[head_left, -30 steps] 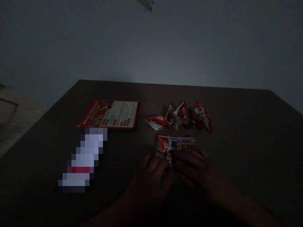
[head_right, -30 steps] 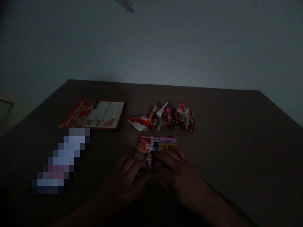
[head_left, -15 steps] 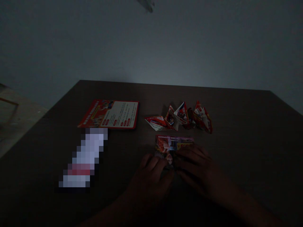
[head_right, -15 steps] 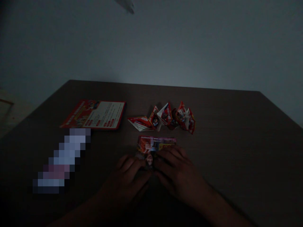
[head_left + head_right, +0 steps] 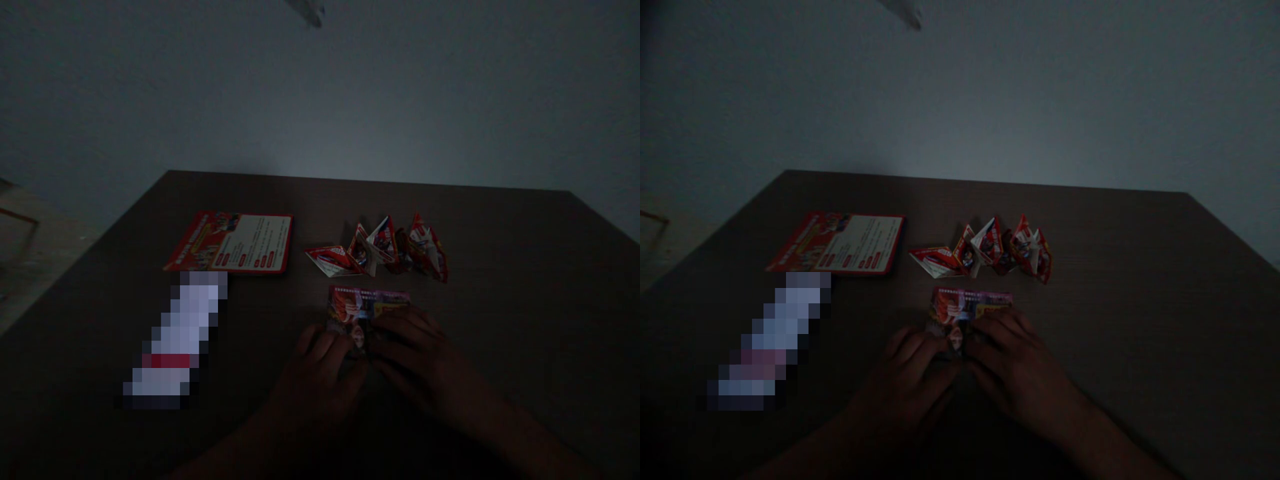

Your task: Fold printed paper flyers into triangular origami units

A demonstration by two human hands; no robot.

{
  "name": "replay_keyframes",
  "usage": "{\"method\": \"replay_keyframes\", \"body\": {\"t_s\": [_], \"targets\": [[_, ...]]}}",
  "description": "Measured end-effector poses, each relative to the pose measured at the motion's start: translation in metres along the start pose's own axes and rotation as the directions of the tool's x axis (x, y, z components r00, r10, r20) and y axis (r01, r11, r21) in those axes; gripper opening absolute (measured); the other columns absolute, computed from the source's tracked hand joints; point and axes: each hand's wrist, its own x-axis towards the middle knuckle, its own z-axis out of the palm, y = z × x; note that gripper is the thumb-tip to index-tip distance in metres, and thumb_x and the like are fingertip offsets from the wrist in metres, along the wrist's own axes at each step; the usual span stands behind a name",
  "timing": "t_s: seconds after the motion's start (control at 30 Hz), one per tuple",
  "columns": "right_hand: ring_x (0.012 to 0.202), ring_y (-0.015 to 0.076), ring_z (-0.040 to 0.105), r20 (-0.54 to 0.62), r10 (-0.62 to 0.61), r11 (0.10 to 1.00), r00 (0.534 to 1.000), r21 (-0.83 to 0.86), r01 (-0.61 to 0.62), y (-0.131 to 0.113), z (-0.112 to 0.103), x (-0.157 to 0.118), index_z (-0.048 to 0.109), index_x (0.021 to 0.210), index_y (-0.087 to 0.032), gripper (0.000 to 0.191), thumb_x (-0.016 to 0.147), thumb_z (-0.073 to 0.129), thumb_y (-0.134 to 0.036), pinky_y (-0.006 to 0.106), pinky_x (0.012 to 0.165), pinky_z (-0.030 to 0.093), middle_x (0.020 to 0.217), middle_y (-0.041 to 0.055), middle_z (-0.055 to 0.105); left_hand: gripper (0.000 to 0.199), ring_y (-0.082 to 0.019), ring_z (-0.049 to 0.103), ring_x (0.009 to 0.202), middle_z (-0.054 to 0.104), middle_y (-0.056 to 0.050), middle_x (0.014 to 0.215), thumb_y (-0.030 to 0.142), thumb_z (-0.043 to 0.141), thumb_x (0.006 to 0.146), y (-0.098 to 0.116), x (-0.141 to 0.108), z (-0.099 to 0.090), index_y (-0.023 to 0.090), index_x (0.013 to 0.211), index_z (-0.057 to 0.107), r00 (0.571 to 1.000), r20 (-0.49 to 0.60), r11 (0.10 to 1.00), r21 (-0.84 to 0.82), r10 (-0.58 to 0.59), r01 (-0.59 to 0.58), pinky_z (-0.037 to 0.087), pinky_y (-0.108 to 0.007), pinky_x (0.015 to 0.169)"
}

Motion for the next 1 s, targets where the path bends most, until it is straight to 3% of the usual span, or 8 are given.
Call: {"method": "replay_keyframes", "body": {"t_s": [0.4, 1.0], "targets": [[0.106, 0.0246, 0.055, -0.054, 0.002, 1.0, 0.999, -0.012, -0.002, 0.0017, 0.0007, -0.0012, 0.064, 0.109, -0.023, 0.024, 0.086, 0.058, -0.023, 0.046, 0.092, 0.044, 0.111, 0.008, 0.064, 0.021, -0.025, 0.053, 0.102, 0.06, -0.01, 0.111, 0.022, 0.054, 0.085, 0.0003, 0.0008, -0.0006, 0.019, 0.105, 0.061, 1.0, 0.012, 1.0, -0.014, -0.013, 0.013, 0.036, -0.048, 0.094], [0.104, 0.0242, 0.056, -0.037, 0.009, 1.0, 0.999, -0.003, -0.009, 0.0023, 0.0014, -0.0004, 0.064, 0.107, -0.023, 0.022, 0.085, 0.059, -0.022, 0.046, 0.092, 0.044, 0.108, 0.0072, 0.064, 0.022, -0.025, 0.052, 0.107, 0.06, -0.009, 0.119, 0.026, 0.053, 0.087, 0.0032, -0.0005, -0.0019, 0.021, 0.107, 0.061, 0.999, 0.003, 0.999, -0.009, -0.053, 0.053, 0.033, -0.049, 0.097]]}}
